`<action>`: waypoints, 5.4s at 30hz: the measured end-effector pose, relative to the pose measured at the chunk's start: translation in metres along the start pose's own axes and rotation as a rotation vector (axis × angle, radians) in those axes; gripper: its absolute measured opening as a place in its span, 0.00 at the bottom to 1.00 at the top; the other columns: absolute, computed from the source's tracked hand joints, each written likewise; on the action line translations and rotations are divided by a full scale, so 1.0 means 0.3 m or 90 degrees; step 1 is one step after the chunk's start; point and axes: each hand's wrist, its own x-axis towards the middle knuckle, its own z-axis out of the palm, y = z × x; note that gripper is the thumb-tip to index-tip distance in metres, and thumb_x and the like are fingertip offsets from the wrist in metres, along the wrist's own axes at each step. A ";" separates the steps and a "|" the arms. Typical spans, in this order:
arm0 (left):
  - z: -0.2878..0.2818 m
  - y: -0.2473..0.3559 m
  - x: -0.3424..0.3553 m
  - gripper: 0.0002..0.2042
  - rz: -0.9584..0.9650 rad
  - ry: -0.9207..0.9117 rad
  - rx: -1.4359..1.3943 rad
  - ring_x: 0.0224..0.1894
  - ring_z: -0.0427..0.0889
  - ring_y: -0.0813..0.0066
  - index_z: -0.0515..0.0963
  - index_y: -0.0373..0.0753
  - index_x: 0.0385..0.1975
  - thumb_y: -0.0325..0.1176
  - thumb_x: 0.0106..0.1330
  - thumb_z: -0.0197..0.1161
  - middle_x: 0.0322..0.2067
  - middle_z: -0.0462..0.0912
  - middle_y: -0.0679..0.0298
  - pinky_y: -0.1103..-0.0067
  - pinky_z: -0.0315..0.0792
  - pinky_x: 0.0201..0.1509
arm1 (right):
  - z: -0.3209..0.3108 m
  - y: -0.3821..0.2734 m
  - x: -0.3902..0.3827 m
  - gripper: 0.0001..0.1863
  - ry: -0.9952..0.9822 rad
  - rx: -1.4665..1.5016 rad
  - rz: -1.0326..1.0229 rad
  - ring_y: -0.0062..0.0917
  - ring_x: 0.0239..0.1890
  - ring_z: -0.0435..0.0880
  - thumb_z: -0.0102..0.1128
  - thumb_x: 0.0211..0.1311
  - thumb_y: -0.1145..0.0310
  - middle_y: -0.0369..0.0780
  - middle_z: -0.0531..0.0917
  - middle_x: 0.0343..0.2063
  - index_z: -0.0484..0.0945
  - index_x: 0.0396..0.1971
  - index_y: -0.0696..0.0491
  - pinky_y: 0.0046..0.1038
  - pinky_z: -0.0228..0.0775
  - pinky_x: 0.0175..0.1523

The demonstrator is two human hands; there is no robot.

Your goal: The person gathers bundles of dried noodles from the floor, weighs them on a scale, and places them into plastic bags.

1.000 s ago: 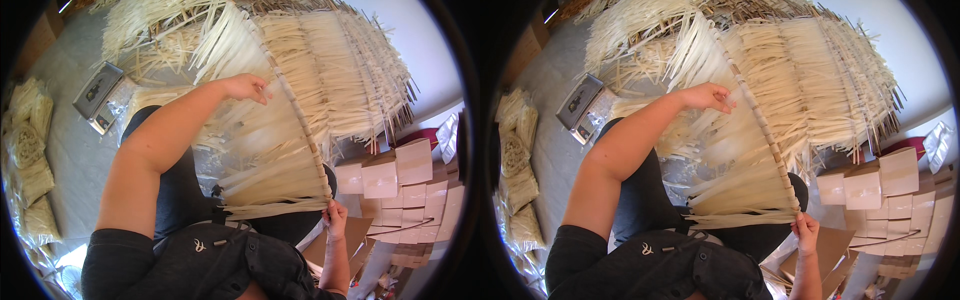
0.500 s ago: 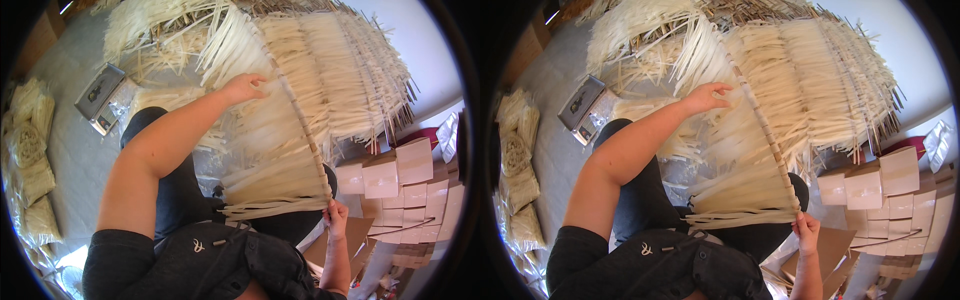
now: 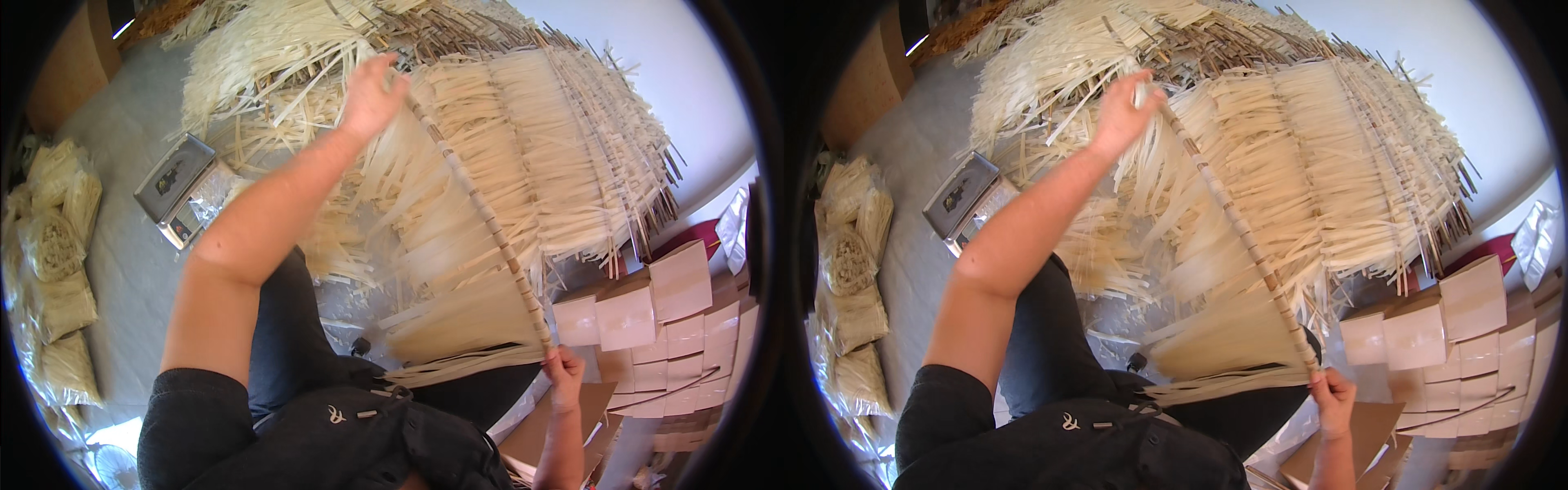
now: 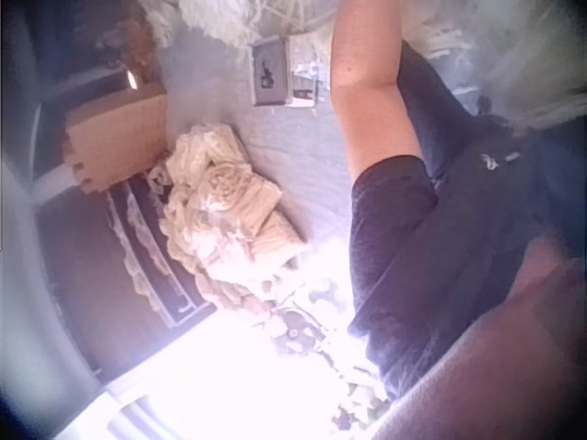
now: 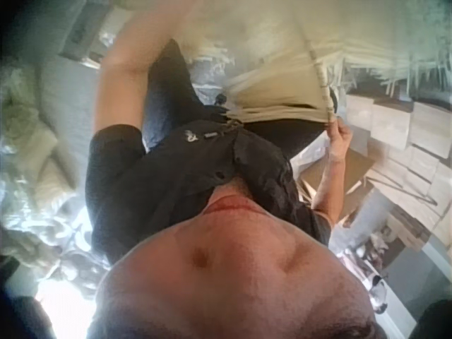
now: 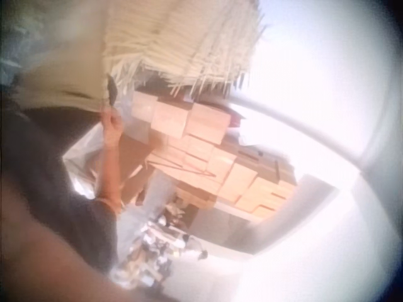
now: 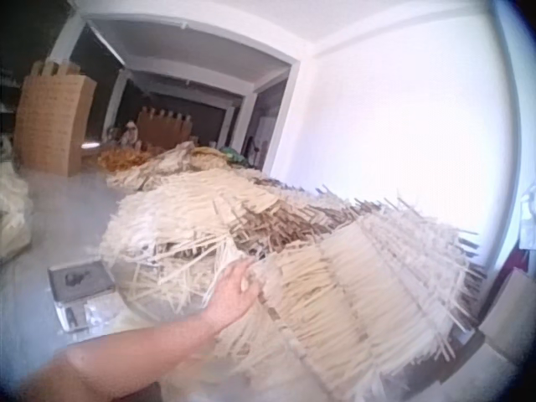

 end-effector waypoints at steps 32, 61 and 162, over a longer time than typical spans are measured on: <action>0.239 -0.314 -0.050 0.15 -0.648 -0.334 -0.244 0.39 0.79 0.72 0.76 0.36 0.36 0.44 0.62 0.61 0.34 0.79 0.61 0.77 0.80 0.38 | -0.356 0.360 0.485 0.23 0.241 -0.805 -0.348 0.38 0.46 0.73 0.64 0.52 0.48 0.42 0.76 0.43 0.73 0.31 0.55 0.38 0.60 0.57; 0.332 -0.917 -0.185 0.20 -0.517 0.119 -0.073 0.36 0.76 0.77 0.78 0.38 0.38 0.52 0.66 0.54 0.34 0.80 0.65 0.81 0.68 0.40 | -0.309 1.018 0.503 0.24 0.536 0.615 0.187 0.39 0.37 0.78 0.36 0.71 0.48 0.44 0.77 0.26 0.66 0.23 0.53 0.41 0.69 0.54; 0.797 0.071 -1.074 0.04 0.332 -0.738 0.169 0.73 0.41 0.67 0.77 0.44 0.30 0.33 0.57 0.58 0.70 0.49 0.62 0.45 0.32 0.68 | 0.296 0.728 0.681 0.16 -0.261 -0.152 0.193 0.25 0.27 0.77 0.55 0.65 0.59 0.42 0.80 0.24 0.78 0.46 0.53 0.29 0.69 0.36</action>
